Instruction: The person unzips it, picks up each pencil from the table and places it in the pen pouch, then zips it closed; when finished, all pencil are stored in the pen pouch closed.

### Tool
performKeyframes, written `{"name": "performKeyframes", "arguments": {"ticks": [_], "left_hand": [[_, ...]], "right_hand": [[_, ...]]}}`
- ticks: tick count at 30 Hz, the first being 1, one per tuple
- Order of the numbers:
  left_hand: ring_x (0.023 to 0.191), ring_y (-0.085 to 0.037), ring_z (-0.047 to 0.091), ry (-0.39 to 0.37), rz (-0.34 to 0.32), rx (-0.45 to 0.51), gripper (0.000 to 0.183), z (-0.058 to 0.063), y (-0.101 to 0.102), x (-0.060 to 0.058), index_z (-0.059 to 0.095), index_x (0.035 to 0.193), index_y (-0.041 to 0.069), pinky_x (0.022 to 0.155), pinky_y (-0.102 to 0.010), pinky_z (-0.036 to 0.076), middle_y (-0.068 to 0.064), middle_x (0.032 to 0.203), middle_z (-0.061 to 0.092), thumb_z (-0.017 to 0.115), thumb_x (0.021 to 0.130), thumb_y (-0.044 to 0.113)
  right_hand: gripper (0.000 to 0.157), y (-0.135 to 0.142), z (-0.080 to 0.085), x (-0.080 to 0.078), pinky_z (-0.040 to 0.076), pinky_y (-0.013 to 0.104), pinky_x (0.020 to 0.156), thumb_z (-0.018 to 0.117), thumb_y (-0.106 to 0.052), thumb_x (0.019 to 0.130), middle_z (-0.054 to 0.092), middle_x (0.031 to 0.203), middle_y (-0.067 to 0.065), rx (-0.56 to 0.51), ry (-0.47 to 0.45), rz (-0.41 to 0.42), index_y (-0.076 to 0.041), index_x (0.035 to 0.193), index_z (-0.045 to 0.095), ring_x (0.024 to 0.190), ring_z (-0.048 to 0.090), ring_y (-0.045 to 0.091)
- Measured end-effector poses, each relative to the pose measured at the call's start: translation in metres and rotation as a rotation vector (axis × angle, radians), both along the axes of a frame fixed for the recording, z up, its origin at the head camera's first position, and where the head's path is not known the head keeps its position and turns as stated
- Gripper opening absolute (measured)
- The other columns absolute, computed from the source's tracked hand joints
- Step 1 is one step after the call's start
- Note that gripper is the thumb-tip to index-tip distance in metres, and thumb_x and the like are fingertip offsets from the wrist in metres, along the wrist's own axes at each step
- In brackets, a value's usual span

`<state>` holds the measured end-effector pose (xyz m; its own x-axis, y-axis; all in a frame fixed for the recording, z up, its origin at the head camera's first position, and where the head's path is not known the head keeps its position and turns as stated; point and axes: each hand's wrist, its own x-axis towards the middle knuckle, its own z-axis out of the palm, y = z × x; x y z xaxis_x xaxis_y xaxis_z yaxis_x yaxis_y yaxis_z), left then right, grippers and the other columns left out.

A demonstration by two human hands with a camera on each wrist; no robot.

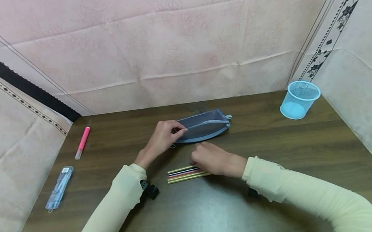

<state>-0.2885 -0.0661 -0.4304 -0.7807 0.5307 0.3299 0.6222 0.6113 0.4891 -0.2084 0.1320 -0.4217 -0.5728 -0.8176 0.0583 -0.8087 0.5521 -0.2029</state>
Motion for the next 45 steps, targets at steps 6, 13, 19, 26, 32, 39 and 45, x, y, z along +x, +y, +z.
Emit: {"name": "performKeyframes", "arguments": {"ticks": [6, 13, 19, 26, 32, 39, 45], "left_hand": [[0.085, -0.010, 0.067, -0.004, 0.001, -0.004, 0.016, 0.001, 0.000, -0.001, 0.079, 0.103, 0.012, 0.077, -0.028, 0.057, -0.002, 0.099, 0.076, 0.070, 0.097, 0.023], [0.081, -0.009, 0.066, 0.011, -0.013, 0.006, 0.015, 0.003, 0.001, -0.003, 0.080, 0.101, 0.012, 0.074, -0.027, 0.057, -0.002, 0.096, 0.076, 0.070, 0.096, 0.022], [0.080, -0.009, 0.066, -0.003, -0.017, 0.005, 0.016, 0.003, 0.000, -0.003, 0.079, 0.102, 0.012, 0.074, -0.026, 0.056, -0.002, 0.096, 0.076, 0.069, 0.097, 0.023], [0.082, -0.010, 0.066, -0.004, -0.007, -0.009, 0.015, 0.002, -0.001, -0.003, 0.079, 0.101, 0.011, 0.074, -0.027, 0.056, -0.003, 0.097, 0.076, 0.069, 0.097, 0.022], [0.079, -0.010, 0.066, 0.007, -0.024, 0.009, 0.013, -0.001, -0.001, -0.003, 0.079, 0.100, 0.009, 0.070, -0.025, 0.055, -0.004, 0.094, 0.076, 0.070, 0.096, 0.018], [0.078, -0.010, 0.064, -0.021, -0.004, -0.006, 0.013, -0.002, -0.001, 0.000, 0.079, 0.100, 0.010, 0.070, -0.024, 0.055, -0.002, 0.092, 0.075, 0.071, 0.096, 0.018], [0.080, -0.011, 0.065, -0.015, 0.001, -0.019, 0.012, -0.004, 0.001, 0.000, 0.080, 0.100, 0.010, 0.072, -0.027, 0.055, -0.003, 0.093, 0.076, 0.071, 0.095, 0.017]], "right_hand": [[0.009, -0.002, 0.003, -0.001, 0.052, 0.035, 0.075, 0.070, -0.008, 0.092, 0.071, 0.084, -0.002, 0.107, 0.100, 0.047, -0.014, 0.088, 0.075, 0.080, 0.063, 0.014], [0.003, 0.003, 0.004, -0.007, 0.052, 0.033, 0.076, 0.069, -0.011, 0.091, 0.068, 0.086, -0.002, 0.111, 0.102, 0.057, -0.013, 0.090, 0.071, 0.082, 0.059, 0.014], [0.010, 0.012, 0.008, -0.012, 0.046, 0.023, 0.069, 0.069, -0.010, 0.089, 0.060, 0.081, -0.008, -0.001, 0.029, 0.091, -0.018, 0.085, 0.065, 0.077, 0.051, 0.006], [0.011, 0.022, 0.018, -0.013, 0.054, 0.025, 0.077, 0.068, -0.013, 0.094, 0.066, 0.097, -0.005, -0.118, -0.014, 0.114, -0.012, 0.104, 0.073, 0.089, 0.057, 0.007], [0.011, 0.030, 0.026, -0.017, 0.055, 0.027, 0.073, 0.070, -0.007, 0.093, 0.070, 0.093, -0.002, -0.424, -0.217, -0.017, -0.010, 0.102, 0.074, 0.082, 0.062, 0.006], [0.023, 0.033, 0.029, -0.019, 0.061, 0.032, 0.080, 0.063, -0.011, 0.100, 0.074, 0.098, 0.011, -0.916, -0.671, -0.359, 0.008, 0.113, 0.066, 0.084, 0.071, 0.012], [0.032, 0.027, 0.021, -0.015, 0.058, 0.032, 0.091, 0.060, -0.010, 0.101, 0.074, 0.099, 0.007, -1.273, -1.132, -0.531, 0.012, 0.123, 0.054, 0.092, 0.074, 0.014]]}}
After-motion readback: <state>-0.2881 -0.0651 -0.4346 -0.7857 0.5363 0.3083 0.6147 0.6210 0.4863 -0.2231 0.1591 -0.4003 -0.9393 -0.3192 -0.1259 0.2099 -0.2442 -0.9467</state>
